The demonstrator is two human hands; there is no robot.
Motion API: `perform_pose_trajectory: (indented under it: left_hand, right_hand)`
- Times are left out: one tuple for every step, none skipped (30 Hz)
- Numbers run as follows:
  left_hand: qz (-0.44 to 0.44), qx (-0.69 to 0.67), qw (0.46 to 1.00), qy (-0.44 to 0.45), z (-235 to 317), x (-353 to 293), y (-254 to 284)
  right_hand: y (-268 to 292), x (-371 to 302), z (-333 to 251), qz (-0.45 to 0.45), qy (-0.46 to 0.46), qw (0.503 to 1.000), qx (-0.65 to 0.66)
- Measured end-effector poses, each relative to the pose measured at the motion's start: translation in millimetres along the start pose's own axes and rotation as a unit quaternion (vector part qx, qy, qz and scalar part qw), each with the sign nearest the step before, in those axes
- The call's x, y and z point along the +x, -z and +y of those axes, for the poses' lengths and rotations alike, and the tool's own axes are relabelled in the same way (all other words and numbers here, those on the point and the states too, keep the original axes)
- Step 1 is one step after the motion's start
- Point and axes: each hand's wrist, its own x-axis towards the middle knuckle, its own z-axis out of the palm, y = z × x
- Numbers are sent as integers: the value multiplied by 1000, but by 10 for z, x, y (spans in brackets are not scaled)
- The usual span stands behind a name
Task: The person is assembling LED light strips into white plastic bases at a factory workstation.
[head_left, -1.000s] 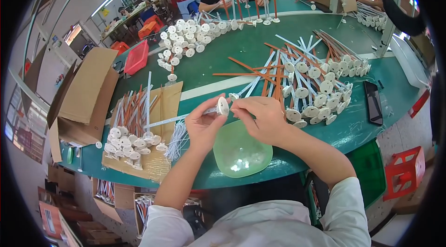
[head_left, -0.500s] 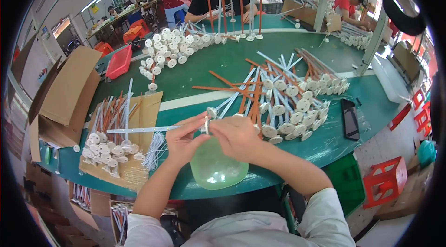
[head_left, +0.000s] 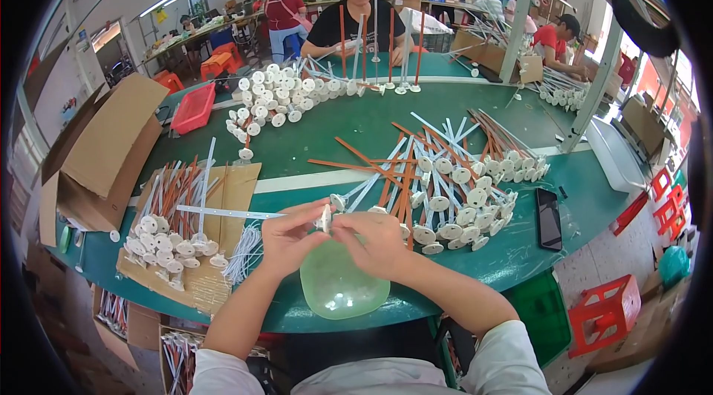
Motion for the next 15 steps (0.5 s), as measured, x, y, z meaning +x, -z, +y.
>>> perform_pose_trajectory:
  left_hand:
    - [4,1,1000,0,-2,-9,-1]
    - [5,6,1000,-10,-5,-7,-5]
    - [6,9,1000,-20,-13,7,-10]
    - [9,9,1000,-22,-9,20,-11]
    - [8,6,1000,-25,2,34,-12]
    - [8,3,1000,-28,16,33,-10]
    - [12,4,1000,-29,27,28,-8]
    - [6,8,1000,-21,37,22,-4]
    - [-2,11,1000,-15,37,26,1]
    - [1,12,1000,-16,31,28,5]
    - [-1,16,1000,-12,23,32,9]
    - [0,21,1000,-6,16,17,15]
    - [4,23,1000,-6,7,15,20]
    - [0,27,1000,-4,0,29,27]
    - [-5,30,1000,-2,-7,39,29]
  right_hand:
    - [-14,-8,-1,2,4,1000,-8]
    - [-26,-5,-5,-1,4,1000,-6]
    - [-29,4,0,11,9,1000,0]
    - [-31,11,3,23,13,1000,6]
    - [-26,18,-8,20,14,1000,7]
    - [-20,20,-32,18,-2,1000,6]
    - [-15,21,-48,16,-19,1000,4]
    - [-13,19,-50,12,-18,1000,6]
    - [-6,25,-44,7,-18,1000,-7]
    - [1,32,-38,2,-18,1000,-20]
    - [9,38,-35,0,-17,1000,-19]
    - [6,33,-35,2,-19,1000,-23]
    - [3,34,-34,5,-22,999,-26]
    - [1,45,-37,2,-22,1000,-23]
    - [7,53,-47,5,-24,999,-25]
